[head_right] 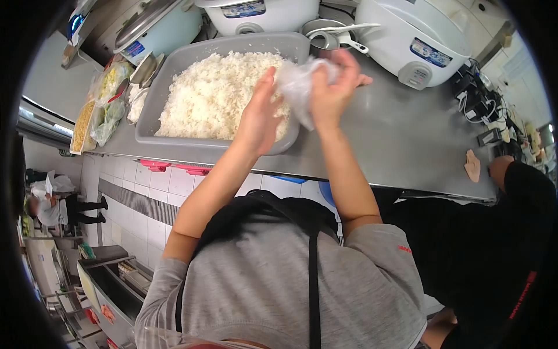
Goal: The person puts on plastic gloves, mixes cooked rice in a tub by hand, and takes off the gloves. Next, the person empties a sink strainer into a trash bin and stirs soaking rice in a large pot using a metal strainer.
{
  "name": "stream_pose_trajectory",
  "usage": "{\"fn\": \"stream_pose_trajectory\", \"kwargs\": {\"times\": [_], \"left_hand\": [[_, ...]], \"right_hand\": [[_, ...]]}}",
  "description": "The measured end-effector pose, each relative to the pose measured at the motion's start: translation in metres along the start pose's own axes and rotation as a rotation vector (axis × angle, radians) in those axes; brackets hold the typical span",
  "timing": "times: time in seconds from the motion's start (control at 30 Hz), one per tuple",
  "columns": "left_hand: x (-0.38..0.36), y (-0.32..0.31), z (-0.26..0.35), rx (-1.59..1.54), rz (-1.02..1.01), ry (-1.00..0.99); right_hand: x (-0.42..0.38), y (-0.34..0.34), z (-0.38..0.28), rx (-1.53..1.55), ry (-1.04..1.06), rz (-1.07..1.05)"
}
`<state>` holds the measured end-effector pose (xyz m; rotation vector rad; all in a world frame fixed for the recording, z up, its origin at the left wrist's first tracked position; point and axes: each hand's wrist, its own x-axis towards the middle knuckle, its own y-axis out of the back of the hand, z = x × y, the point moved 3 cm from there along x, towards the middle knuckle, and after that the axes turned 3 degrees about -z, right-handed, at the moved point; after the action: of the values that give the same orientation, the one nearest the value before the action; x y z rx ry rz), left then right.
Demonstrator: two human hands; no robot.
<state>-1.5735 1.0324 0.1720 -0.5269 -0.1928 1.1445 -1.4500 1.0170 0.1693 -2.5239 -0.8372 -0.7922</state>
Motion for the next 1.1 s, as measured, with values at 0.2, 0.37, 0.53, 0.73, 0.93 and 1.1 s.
{"fn": "stream_pose_trajectory", "kwargs": {"times": [0.2,0.37,0.53,0.73,0.93,1.1], "left_hand": [[0.018,-0.002,-0.008,-0.286,-0.136,-0.038],[0.009,-0.008,-0.005,0.582,-0.163,-0.748],[-0.003,0.025,-0.005,1.109,-0.212,-0.88],[-0.021,0.044,-0.039,1.774,-0.327,-0.58],[-0.026,0.041,-0.015,1.596,-0.17,-0.979],[-0.024,0.036,-0.005,1.539,-0.174,-0.958]], "right_hand": [[-0.05,0.009,-0.006,-0.059,0.211,-0.099],[-0.064,0.036,0.003,0.547,-0.618,-0.438],[-0.047,0.081,0.038,0.417,-0.722,-0.352],[-0.075,0.113,0.119,-0.859,-0.209,-0.581],[-0.098,0.075,0.083,-1.053,0.029,-0.55],[-0.116,0.017,0.125,-0.715,-0.478,-0.751]]}}
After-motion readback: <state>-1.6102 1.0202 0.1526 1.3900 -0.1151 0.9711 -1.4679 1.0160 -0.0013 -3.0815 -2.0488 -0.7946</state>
